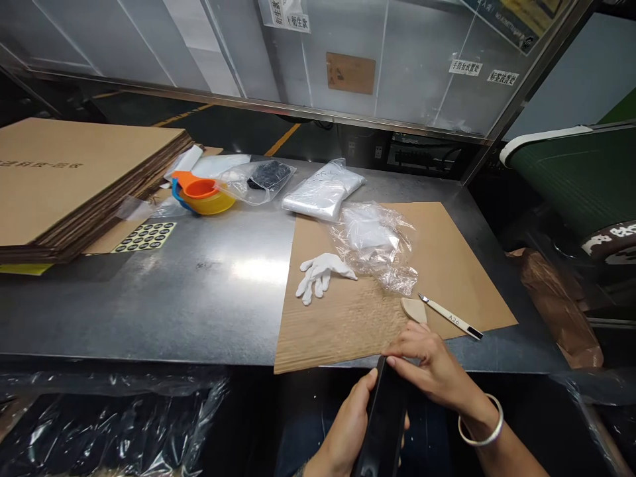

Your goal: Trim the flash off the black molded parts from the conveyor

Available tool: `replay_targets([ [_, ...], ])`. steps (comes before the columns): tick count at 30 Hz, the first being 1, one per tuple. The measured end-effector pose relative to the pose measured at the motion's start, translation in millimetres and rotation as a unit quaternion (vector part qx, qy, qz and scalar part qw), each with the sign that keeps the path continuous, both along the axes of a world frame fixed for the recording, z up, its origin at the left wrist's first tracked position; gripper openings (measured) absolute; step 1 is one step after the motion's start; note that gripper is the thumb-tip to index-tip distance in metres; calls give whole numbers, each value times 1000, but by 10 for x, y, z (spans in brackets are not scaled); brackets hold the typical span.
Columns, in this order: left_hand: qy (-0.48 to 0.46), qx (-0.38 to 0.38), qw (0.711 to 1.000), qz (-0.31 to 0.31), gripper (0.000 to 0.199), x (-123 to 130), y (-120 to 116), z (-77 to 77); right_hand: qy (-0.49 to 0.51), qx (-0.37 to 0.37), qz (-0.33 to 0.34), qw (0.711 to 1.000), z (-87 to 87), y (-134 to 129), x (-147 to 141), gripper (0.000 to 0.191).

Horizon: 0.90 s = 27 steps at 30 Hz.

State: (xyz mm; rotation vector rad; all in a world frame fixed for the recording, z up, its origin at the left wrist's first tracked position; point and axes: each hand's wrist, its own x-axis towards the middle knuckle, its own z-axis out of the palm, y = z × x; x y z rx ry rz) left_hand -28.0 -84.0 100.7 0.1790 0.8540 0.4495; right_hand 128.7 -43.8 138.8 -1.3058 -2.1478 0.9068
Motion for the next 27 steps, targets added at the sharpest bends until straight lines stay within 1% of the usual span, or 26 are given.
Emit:
replay_targets([
  [2, 2, -11, 1000, -1, 55, 6, -10, -18, 7, -3, 5, 1000, 6, -18, -5, 17],
  [5, 4, -27, 1000, -15, 61, 14, -28, -41, -6, 2, 9, 1000, -6, -33, -10, 14],
  [7, 2, -35, 999, -29, 65, 16, -28, -51, 9, -11, -24, 1000, -38, -26, -6, 15],
  [9, -12, -48, 998, -25, 66, 11, -11, -52, 47, -41, -92, 994, -84, -26, 6, 24],
  [11, -29, -64, 998, 9, 64, -1, 22, -46, 71, -64, -163, 982, -128, -68, 15, 27],
  [12, -31, -68, 996, 40, 60, -9, 42, -42, 72, -70, -181, 978, -144, -114, 11, 27],
  [13, -24, -67, 995, 77, 56, -19, 62, -36, 67, -76, -181, 978, -156, -179, -4, 27],
  [15, 10, -51, 987, 153, 50, -36, 96, -24, 55, -104, -144, 982, -173, -348, -66, 34],
  [17, 41, -18, 974, 220, 44, -43, 117, -10, 46, -144, -104, 983, -196, -528, -161, 50],
  [18, 46, -1, 969, 242, 41, -42, 121, -1, 47, -164, -98, 980, -215, -602, -211, 57],
  [19, 45, 16, 966, 256, 41, -39, 122, 8, 53, -184, -101, 976, -238, -659, -257, 62],
  [21, 42, 36, 963, 266, 46, -32, 113, 24, 76, -214, -120, 967, -290, -712, -323, 64],
  [24, 56, 52, 964, 255, 55, -23, 80, 26, 123, -228, -141, 956, -340, -661, -341, 54],
  [27, 91, 78, 966, 231, 58, -11, 21, -17, 139, -204, -182, 952, -323, -528, -297, 42],
])
